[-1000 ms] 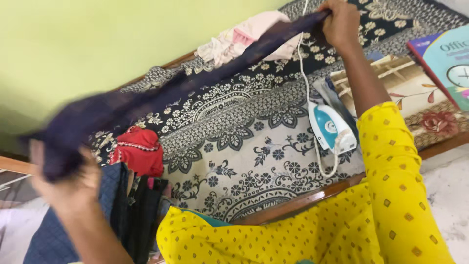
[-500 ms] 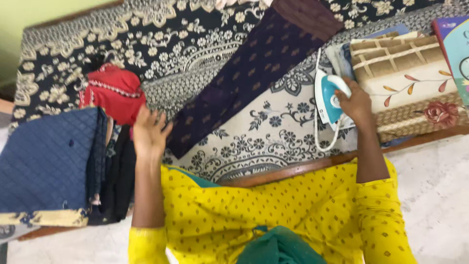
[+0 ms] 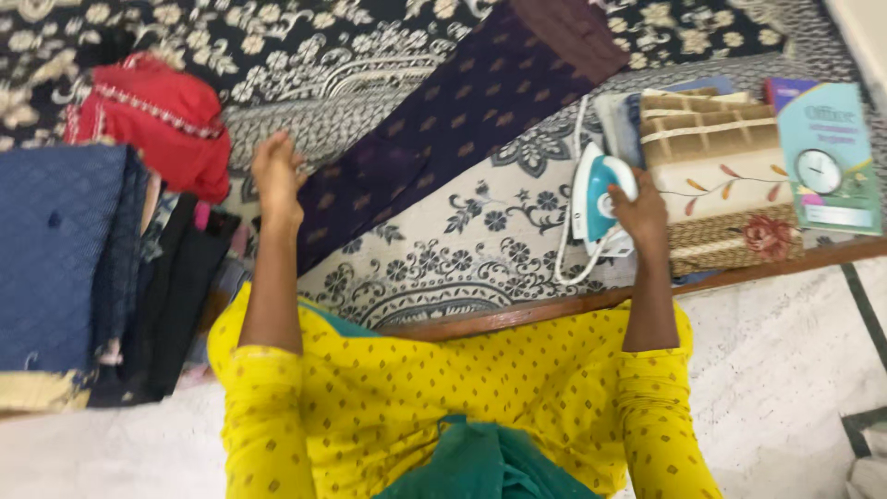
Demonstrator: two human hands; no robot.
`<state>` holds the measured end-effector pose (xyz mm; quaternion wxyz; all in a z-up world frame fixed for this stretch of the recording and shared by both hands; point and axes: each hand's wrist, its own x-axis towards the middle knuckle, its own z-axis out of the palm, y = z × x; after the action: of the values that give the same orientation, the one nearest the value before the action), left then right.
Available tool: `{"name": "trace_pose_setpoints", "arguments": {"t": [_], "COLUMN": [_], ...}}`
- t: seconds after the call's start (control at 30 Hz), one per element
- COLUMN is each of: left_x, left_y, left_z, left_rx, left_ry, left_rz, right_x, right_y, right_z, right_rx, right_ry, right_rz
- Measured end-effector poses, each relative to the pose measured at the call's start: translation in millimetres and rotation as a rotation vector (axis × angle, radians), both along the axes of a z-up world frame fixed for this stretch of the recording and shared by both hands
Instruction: The person irons a dark blue patterned garment on a patterned tablecloth, smoothing and folding it before setting it aside. They then pick up a dark purple patterned cloth, spread it on the table, and iron it thoroughly, adjusting its position as needed.
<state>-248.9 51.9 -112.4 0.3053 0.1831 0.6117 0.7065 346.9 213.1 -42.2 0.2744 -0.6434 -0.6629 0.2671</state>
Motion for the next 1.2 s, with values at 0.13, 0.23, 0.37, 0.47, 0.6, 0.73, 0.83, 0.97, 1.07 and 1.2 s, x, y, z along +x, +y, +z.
{"name": "trace_pose_setpoints", "arguments": {"t": [0.13, 0.23, 0.37, 0.47, 0.6, 0.73, 0.83, 0.97, 1.07, 1.2], "left_x": [6.5, 22.7, 38.0, 39.7, 36.9, 23.7, 12.2, -0.8, -11.1, -11.3], "left_y": [2.3, 6.3, 7.1, 14.4, 16.9, 3.5, -2.5, -0.1, 9.4, 16.2], "left_z": [8.1, 17.6, 24.7, 24.4, 34.1, 41.1, 33.5, 11.7, -15.4, -42.8], "left_rx": [-0.099, -0.528, -0.752, -0.814, -0.797, -0.812, -0.868, -0.894, -0.942, -1.013], "left_ry": [0.809, 0.890, 0.888, 0.930, 0.888, 0.821, 0.827, 0.817, 0.740, 0.761], "left_rz": [-0.075, -0.245, -0.468, -0.550, -0.341, -0.276, -0.289, -0.310, -0.419, -0.557], "right_x": [17.4, 8.3, -20.8, -53.0, -116.9, -199.4, -280.1, -328.0, -328.5, -298.4], "right_y": [3.5, 2.9, -18.3, -46.7, -71.6, -94.6, -118.4, -143.9, -135.8, -98.6], "right_z": [-33.1, -26.2, 8.8, 34.0, 47.6, 47.9, 29.7, 14.6, 1.0, -9.7], "right_rx": [0.391, 0.206, 0.264, 0.130, 0.265, 0.165, 0.132, 0.294, 0.301, 0.471], "right_ry": [-0.115, 0.107, 0.220, 0.402, 0.441, 0.223, 0.103, -0.089, -0.180, -0.212], "right_rz": [0.172, 0.107, 0.130, 0.182, 0.520, 0.762, 0.963, 0.880, 0.796, 0.511]}}
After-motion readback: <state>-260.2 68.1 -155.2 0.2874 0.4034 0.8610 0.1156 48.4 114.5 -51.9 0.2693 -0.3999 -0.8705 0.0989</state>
